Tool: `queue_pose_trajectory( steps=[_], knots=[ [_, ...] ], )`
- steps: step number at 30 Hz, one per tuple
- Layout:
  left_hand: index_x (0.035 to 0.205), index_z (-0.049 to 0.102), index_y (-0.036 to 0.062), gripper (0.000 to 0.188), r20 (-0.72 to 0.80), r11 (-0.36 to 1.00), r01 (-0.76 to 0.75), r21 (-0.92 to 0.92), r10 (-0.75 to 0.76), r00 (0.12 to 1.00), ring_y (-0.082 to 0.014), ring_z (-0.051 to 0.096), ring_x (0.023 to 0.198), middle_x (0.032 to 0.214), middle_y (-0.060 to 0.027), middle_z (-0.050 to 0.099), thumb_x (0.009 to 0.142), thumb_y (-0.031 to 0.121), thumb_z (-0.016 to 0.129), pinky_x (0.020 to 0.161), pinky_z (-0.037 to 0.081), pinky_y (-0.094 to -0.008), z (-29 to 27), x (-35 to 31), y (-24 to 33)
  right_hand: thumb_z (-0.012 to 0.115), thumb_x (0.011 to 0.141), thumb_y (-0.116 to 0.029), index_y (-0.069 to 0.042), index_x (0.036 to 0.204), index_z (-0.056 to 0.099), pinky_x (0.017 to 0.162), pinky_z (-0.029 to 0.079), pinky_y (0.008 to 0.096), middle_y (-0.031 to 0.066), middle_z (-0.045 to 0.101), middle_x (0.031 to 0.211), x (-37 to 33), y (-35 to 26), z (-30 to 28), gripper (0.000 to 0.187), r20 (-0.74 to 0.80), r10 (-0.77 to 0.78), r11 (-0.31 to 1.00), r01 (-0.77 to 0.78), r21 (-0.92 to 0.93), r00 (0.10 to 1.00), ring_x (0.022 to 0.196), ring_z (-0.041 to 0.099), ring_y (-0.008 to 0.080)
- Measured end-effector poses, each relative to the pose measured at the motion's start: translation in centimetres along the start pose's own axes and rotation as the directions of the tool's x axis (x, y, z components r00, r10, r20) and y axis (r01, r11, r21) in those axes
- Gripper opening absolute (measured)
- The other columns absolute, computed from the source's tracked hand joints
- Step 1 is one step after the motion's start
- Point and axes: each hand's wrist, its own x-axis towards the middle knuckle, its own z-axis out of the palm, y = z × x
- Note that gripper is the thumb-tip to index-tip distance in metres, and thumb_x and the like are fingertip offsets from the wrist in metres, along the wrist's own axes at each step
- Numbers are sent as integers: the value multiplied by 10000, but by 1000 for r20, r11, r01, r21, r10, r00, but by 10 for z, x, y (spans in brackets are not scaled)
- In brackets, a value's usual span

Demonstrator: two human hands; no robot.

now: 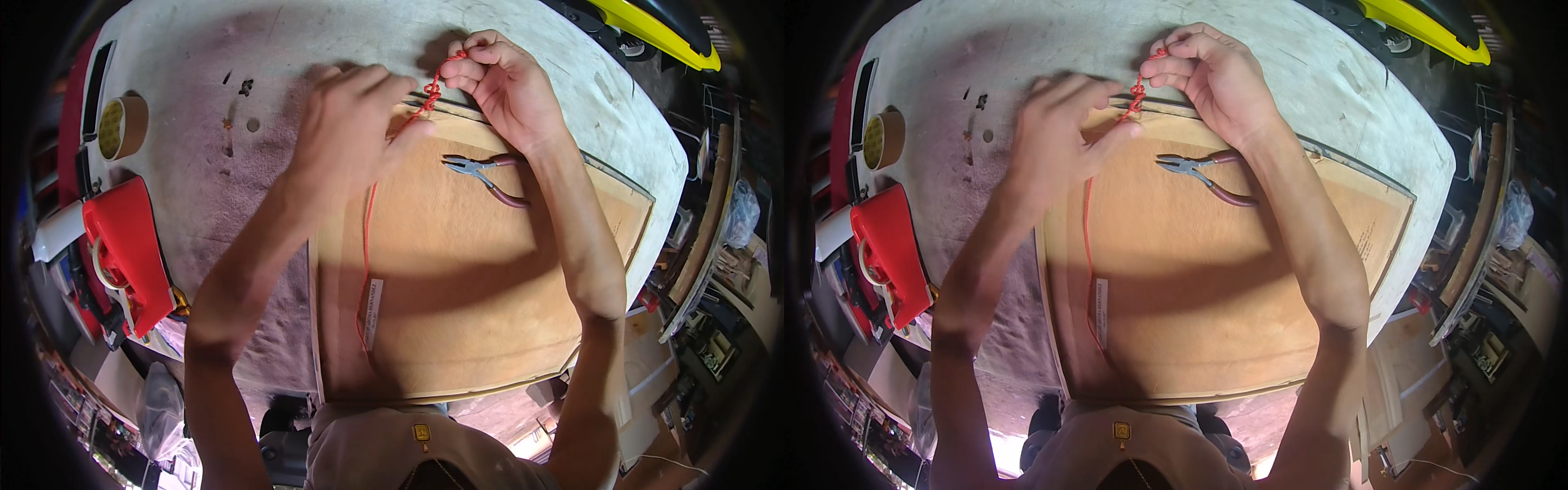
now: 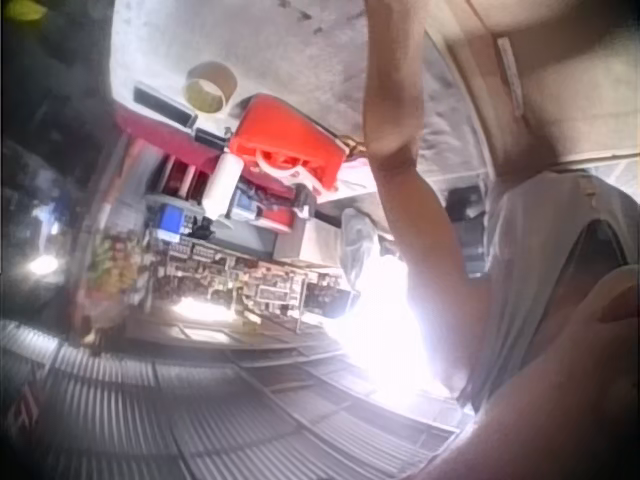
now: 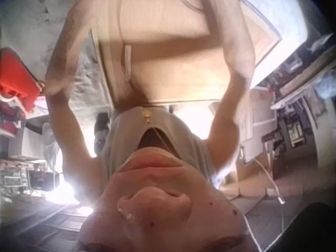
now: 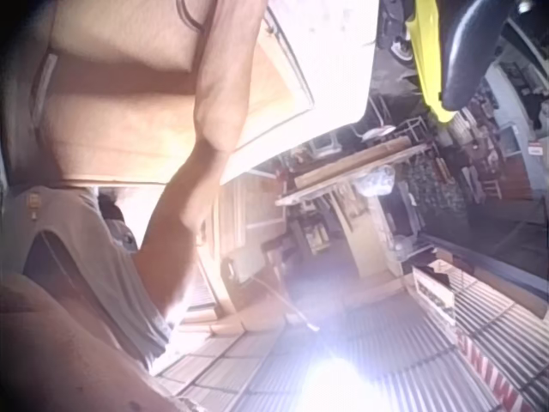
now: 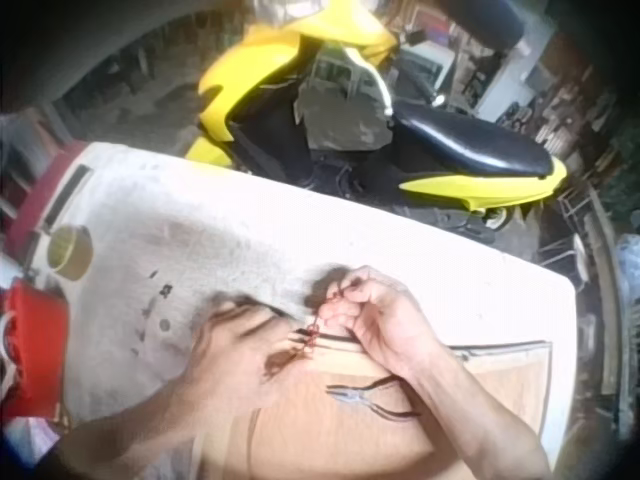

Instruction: The person ties a red string to the back of a framed artwork using pliers, then removes a wooden strip from the frame's edge. Finally, they flip the artwork to reveal a colorful painting.

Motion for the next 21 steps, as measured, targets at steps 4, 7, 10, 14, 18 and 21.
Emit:
queue_pose_trajectory(
  steps=[4, 7, 10, 14, 18, 21],
  knots=[
    [896, 696, 31, 135, -63, 999, 1, 42, 2, 998, -230, 617, 661, 728, -76, 647, 818, 139, 722, 676, 505, -363, 1, -7, 0, 509, 922, -48, 19, 1004, 585, 798, 524, 332, 132, 650, 955, -12, -19, -13, 129, 190, -90, 988, 111, -104, 978, 738, 647, 201],
    [894, 689, 15, 98, -21, 925, 282, -254, -297, 955, -154, 618, 663, 727, -62, 661, 843, 96, 708, 643, 502, -303, -17, -19, 4, 537, 911, -47, 5, 1073, 599, 847, 487, 309, 130, 655, 1024, -21, -56, -39, 181, 260, -249, 940, 297, -168, 933, 848, 608, 201],
    [890, 679, 4, 53, 86, 707, 485, -515, -520, 850, -39, 589, 728, 775, -22, 680, 885, 56, 676, 648, 474, -217, -19, -47, 33, 557, 865, 12, 16, 1156, 571, 791, 503, 295, 150, 651, 1095, -33, -38, -41, 292, 6, -422, 892, 416, -175, 907, 887, 633, 206],
    [926, 661, 1, 70, 163, 631, 440, -639, -449, 879, -71, 591, 709, 730, 0, 622, 872, 40, 681, 653, 478, -227, -40, -44, 93, 721, 735, -82, -104, 1223, 604, 868, 496, 347, 60, 603, 1214, -44, 16, -21, 503, 242, -465, 405, 447, -798, 852, 1097, 575, 221],
    [1084, 579, 2, 185, 86, 240, 243, -940, -523, 848, -40, 411, 557, 775, 15, 519, 979, 149, 534, 494, 327, -204, -120, -76, 134, 793, 703, -106, -54, 1151, 641, 964, 458, 350, 106, 607, 1190, -42, 14, -30, 476, 385, -348, 106, 444, -890, 855, 1099, 582, 267],
    [1210, 578, -1, 281, -335, 420, 80, -904, -812, 477, -37, 360, 543, 832, -2, 517, 1018, 185, 493, 478, 257, -197, -205, -140, 98, 796, 702, -149, -65, 1116, 656, 942, 468, 386, 121, 627, 1152, -37, 21, -37, 445, 615, -440, -196, 599, -777, 654, 1081, 585, 301]
  ],
)
